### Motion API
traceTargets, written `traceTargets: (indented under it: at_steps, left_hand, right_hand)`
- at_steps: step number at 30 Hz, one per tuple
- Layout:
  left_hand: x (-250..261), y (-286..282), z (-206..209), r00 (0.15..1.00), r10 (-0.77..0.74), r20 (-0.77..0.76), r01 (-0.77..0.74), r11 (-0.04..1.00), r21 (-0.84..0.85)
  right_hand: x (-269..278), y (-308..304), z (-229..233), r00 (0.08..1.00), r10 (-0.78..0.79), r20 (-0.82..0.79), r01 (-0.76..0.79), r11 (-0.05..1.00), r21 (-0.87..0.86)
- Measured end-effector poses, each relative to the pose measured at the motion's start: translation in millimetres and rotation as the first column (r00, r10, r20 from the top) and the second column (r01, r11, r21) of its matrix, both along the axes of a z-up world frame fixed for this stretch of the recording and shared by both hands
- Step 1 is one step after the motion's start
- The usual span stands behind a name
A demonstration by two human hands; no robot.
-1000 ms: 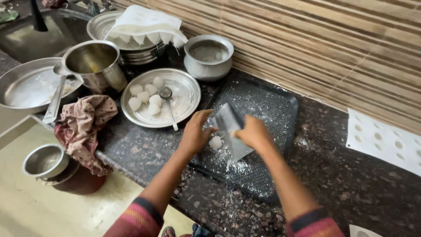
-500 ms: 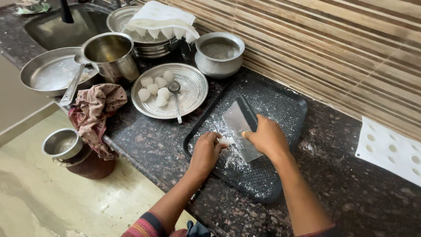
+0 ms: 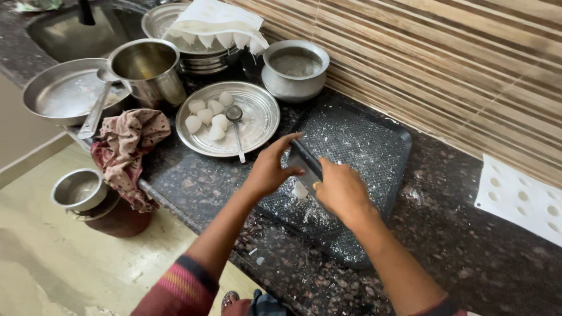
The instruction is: The person shaves small pieces of white wax from a larger block using a metal scraper over a black tray.
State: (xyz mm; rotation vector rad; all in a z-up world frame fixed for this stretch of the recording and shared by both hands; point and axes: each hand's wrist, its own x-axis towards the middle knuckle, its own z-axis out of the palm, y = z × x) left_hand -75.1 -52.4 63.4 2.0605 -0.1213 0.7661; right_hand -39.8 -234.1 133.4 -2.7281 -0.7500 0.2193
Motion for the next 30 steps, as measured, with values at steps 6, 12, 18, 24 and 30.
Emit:
traceTargets:
  at_steps: [6,12,18,24,30]
  left_hand:
    - [42,33,-40,0.833,-0.458,-0.312,0.292,0.841,-0.455]
    - [42,41,-57,0.835,-0.493,-0.243,0.224,0.708,-0.670]
    - [45,34,-17,0.815,-0.474,-0.333,0.252,0.807,-0.533]
    - [50,17,21,0.756,-0.299,-0.583,0.328,0.943,-0.058]
    - [49,35,-25,0.790,-0.505,-0.346,0.330,0.827,-0.455]
  right_hand:
    - [5,11,8,0.999,0.038,0.002,-0.038,0.997,-0.074]
    - [23,39,14,0.996,0.088,-0.002,-0.087,0.981,-0.171]
    - [21,22,7,0.992,-0.056,-0.113,0.045,0.994,-0.095]
    - [-4,-11,-12,0.979,-0.194,-0.069,0.198,0.979,0.053]
    - [10,19,0,0.973,-0.157,-0.171,0.159,0.987,-0.001]
